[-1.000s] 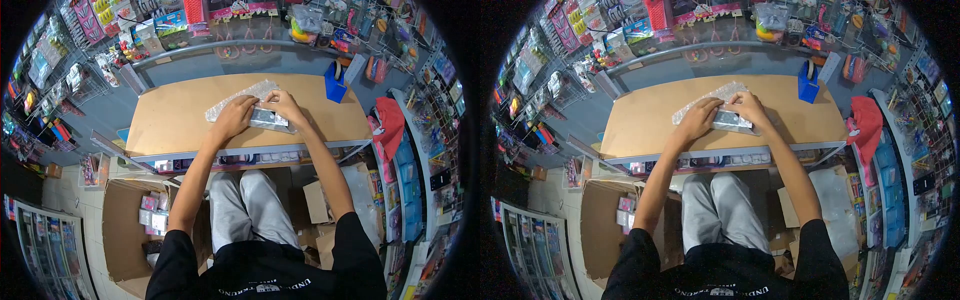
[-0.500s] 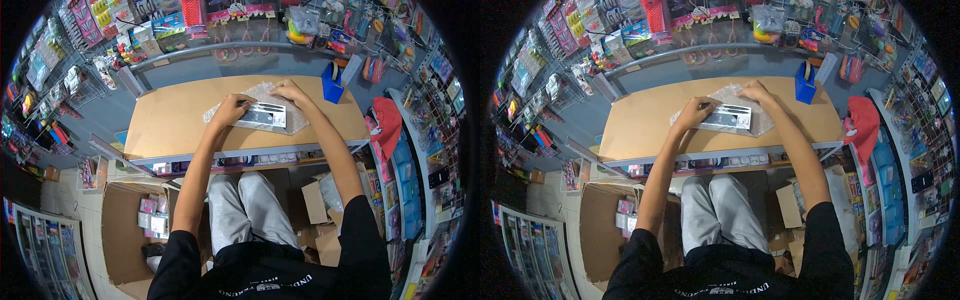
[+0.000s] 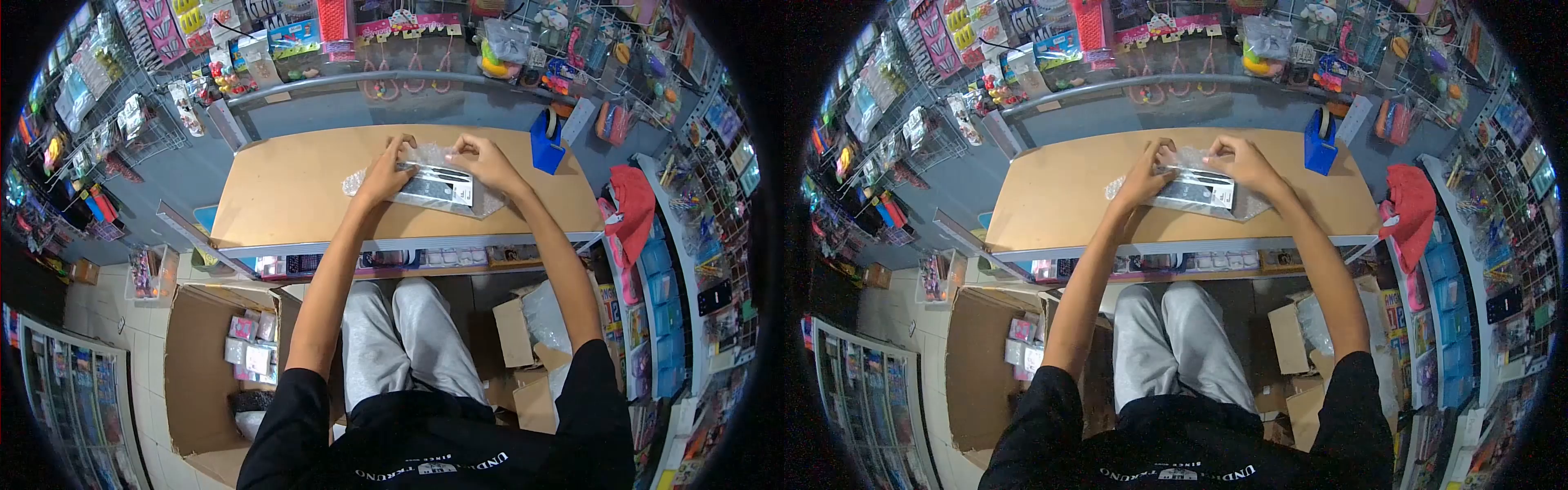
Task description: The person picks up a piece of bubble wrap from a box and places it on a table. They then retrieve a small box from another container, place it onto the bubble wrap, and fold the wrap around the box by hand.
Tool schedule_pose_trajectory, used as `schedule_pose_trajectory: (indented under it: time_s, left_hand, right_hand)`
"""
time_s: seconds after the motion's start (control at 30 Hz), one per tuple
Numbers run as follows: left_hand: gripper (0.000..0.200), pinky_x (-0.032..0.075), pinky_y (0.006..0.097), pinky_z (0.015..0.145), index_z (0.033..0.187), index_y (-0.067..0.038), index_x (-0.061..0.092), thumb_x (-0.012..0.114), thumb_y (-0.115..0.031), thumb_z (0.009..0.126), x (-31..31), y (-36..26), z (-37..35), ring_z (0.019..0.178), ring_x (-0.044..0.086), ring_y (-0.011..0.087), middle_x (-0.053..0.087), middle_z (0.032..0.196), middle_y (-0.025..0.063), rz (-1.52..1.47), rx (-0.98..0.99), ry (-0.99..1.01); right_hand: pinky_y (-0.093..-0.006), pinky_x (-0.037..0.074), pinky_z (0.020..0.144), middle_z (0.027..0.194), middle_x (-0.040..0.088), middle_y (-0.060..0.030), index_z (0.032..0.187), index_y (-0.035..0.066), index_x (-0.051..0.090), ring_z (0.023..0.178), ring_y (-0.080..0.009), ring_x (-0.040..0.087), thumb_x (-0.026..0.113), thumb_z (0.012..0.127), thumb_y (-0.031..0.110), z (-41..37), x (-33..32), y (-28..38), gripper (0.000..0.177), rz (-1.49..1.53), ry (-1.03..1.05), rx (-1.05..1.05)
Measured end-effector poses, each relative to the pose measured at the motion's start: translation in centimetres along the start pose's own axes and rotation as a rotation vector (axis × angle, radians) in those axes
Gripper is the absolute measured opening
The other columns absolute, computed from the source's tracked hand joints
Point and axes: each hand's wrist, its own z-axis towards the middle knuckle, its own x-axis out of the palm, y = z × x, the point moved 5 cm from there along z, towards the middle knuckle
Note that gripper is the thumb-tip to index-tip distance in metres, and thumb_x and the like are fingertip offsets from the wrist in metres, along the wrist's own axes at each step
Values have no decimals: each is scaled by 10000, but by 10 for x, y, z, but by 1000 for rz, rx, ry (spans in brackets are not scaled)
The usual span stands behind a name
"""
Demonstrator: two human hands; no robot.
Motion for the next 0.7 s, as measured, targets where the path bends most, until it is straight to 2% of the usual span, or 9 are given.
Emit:
schedule_pose_trajectory:
  time_s: [0.03, 0.1, 0.13, 0.23, 0.27, 0.43, 0.53, 0.63, 0.7]
  left_hand:
    - [558, 438, 455, 996, 1285, -180, 526, 736, -89, 775, -3, -4, -3, 1181, 543, 350, 575, 1228, 199, 121, 37, -82]
    - [561, 394, 479, 1031, 1270, -193, 539, 743, -104, 755, -4, -6, -4, 1233, 492, 375, 542, 1287, 193, 154, 55, -101]
    - [562, 372, 490, 1049, 1262, -200, 545, 746, -112, 745, -5, -9, -4, 1259, 466, 388, 526, 1317, 190, 171, 64, -110]
    - [522, 359, 476, 1082, 1200, -173, 579, 721, -48, 713, -5, -14, -4, 1237, 503, 374, 576, 1269, 133, 169, 95, -50]
    - [484, 365, 474, 1074, 1163, -163, 598, 701, -30, 708, -3, -11, -4, 1232, 507, 369, 593, 1240, 121, 168, 109, -28]
    - [294, 400, 457, 1002, 959, -130, 680, 668, -6, 693, -1, -10, -6, 1154, 553, 350, 656, 1094, 99, 131, 156, 25]
    - [244, 427, 441, 961, 910, -84, 669, 653, 12, 687, -3, -21, -6, 1056, 596, 344, 671, 997, 111, 87, 268, 38]
    - [210, 463, 425, 908, 884, -38, 663, 640, 18, 683, -1, -35, -10, 957, 620, 344, 675, 944, 112, 234, 457, 129]
    - [259, 479, 439, 916, 920, -19, 680, 635, 35, 671, -6, -52, -18, 977, 635, 353, 688, 987, 129, 271, 507, 151]
  right_hand:
    - [-292, 475, 819, 881, 670, -43, 883, 8, 595, 868, -107, 590, 730, 902, 168, -7, 2, 7, 210, -48, -7, -7]
    - [-309, 480, 831, 896, 688, -60, 881, -1, 591, 878, -117, 597, 722, 908, 178, -20, 5, 19, 223, -146, -22, -26]
    - [-338, 491, 855, 961, 724, -110, 905, -10, 610, 916, -165, 646, 712, 902, 174, -23, 8, 20, 211, -155, 10, -37]
    - [-361, 499, 872, 1017, 733, -144, 949, -6, 640, 961, -231, 684, 694, 895, 161, -37, 16, 29, 183, -236, 67, -174]
    - [-390, 487, 902, 1064, 728, -142, 1007, 9, 668, 1003, -292, 683, 673, 884, 142, -42, 19, 35, 182, -324, 74, -203]
    - [-403, 443, 950, 1063, 728, -89, 1066, 55, 688, 1026, -293, 662, 668, 883, 159, -57, 28, 43, 212, -449, 19, -269]
    - [-400, 437, 961, 1067, 726, -84, 1064, 63, 689, 1036, -278, 658, 678, 886, 181, -61, 32, 37, 213, -466, -25, -313]
    - [-397, 428, 977, 1127, 715, -78, 1056, 68, 692, 1065, -259, 651, 700, 882, 215, -66, 32, 41, 227, -522, -3, -328]
    - [-393, 422, 985, 1172, 705, -72, 1048, 68, 694, 1082, -247, 646, 715, 877, 238, -75, 31, 58, 242, -569, 23, -368]
